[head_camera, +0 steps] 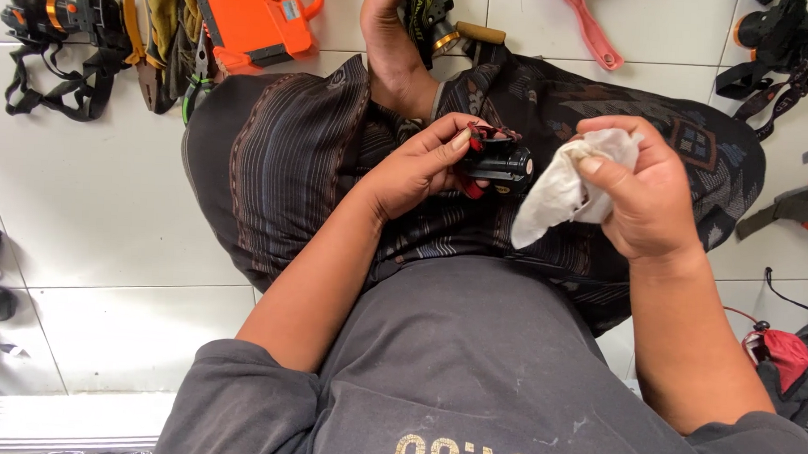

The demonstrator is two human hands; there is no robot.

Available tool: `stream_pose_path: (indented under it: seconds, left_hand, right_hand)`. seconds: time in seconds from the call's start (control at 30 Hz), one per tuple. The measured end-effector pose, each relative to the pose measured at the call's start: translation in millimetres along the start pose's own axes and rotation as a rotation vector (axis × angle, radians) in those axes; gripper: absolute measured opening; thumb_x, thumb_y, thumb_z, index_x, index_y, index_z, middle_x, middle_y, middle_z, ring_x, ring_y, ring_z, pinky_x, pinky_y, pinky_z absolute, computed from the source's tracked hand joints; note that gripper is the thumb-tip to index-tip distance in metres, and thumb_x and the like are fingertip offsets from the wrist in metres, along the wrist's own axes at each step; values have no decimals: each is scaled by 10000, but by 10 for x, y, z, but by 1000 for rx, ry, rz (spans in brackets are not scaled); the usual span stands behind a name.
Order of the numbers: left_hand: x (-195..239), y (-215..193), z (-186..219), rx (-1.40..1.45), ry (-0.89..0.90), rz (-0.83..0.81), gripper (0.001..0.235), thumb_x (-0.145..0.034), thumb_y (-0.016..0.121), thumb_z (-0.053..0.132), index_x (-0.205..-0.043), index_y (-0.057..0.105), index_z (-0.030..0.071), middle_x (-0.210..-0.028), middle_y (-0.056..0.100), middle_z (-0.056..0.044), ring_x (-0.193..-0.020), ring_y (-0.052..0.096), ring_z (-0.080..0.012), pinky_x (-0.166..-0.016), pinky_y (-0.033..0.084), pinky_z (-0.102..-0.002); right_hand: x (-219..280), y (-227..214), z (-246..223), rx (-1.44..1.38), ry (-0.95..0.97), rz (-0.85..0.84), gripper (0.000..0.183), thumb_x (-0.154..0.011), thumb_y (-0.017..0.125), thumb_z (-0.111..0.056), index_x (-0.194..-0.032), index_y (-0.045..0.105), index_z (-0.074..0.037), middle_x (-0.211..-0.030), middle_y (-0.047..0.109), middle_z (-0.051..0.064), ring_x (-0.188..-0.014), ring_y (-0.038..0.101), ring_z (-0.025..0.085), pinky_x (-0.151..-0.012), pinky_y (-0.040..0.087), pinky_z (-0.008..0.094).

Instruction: The person sits on the floor and cleans a headlamp. They wipe the headlamp with a white cloth and then use a small wooden-handled tool to scrape or clean the lens area.

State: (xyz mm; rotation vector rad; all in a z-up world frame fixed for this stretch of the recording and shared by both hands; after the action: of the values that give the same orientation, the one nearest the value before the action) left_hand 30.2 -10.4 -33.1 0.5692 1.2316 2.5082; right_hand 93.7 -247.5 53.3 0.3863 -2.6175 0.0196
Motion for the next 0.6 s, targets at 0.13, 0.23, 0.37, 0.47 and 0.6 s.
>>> stream_pose_path:
  seconds: [0.13, 0.23, 0.37, 0.47, 0.6]
  left_hand:
    - [9, 26, 38, 4, -16, -5, 288, -1089, 541, 286, -1329, 531, 127, -1374, 597, -89, -986, 700, -264, -844, 619, -353]
    - [15, 24, 52, -73, -50, 68, 416, -1012, 620, 367, -1316, 528, 99, -1376, 607, -79, -999, 682, -233, -863, 611, -359]
    - [-22, -90, -21, -276, 59, 129, 475, -914, 797, 250, -1306, 567, 114, -1202, 656, -52, -1084, 639, -139, -941, 592, -338]
    - [-48, -131, 8, -316, 112, 219, 474, -878, 862, 158, -1268, 598, 105, -1104, 674, -62, -1006, 655, -155, -891, 595, -354]
    - [-52, -240, 34, -300, 97, 357, 425, -890, 832, 94, -1240, 594, 131, -1084, 656, -38, -1003, 632, -139, -896, 572, -316]
  right_hand:
    - [-8, 131, 12, -19, -6, -37, 285, -898, 723, -34, -1169, 655, -89, -1096, 720, 61, -920, 707, 142, -781, 606, 266]
    - [-46, 278, -24, 115, -66, -63, 202, -955, 721, -53, -1126, 628, -109, -1104, 678, 39, -935, 667, 109, -795, 577, 224]
    - [-187, 420, 42, 266, -180, -31, 225, -923, 776, -70, -1113, 657, -85, -928, 657, 20, -783, 590, 49, -669, 506, 195]
    - [-313, 484, 43, 387, -269, -65, 254, -887, 793, -55, -1130, 722, -56, -942, 662, 50, -853, 583, 76, -749, 510, 249]
    - [-557, 548, -76, 508, -434, -313, 302, -904, 796, -132, -1176, 708, -31, -1089, 688, 155, -1008, 632, 247, -915, 499, 399]
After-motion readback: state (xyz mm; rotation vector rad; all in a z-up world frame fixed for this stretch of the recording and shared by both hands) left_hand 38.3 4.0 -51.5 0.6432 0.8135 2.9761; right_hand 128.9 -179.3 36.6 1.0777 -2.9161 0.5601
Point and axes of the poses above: each hand's wrist, its own x-axis away from the middle knuckle, its own y-axis out of the palm, z = x × y, the point moved 3 cm from there along -x, towards the middle knuckle
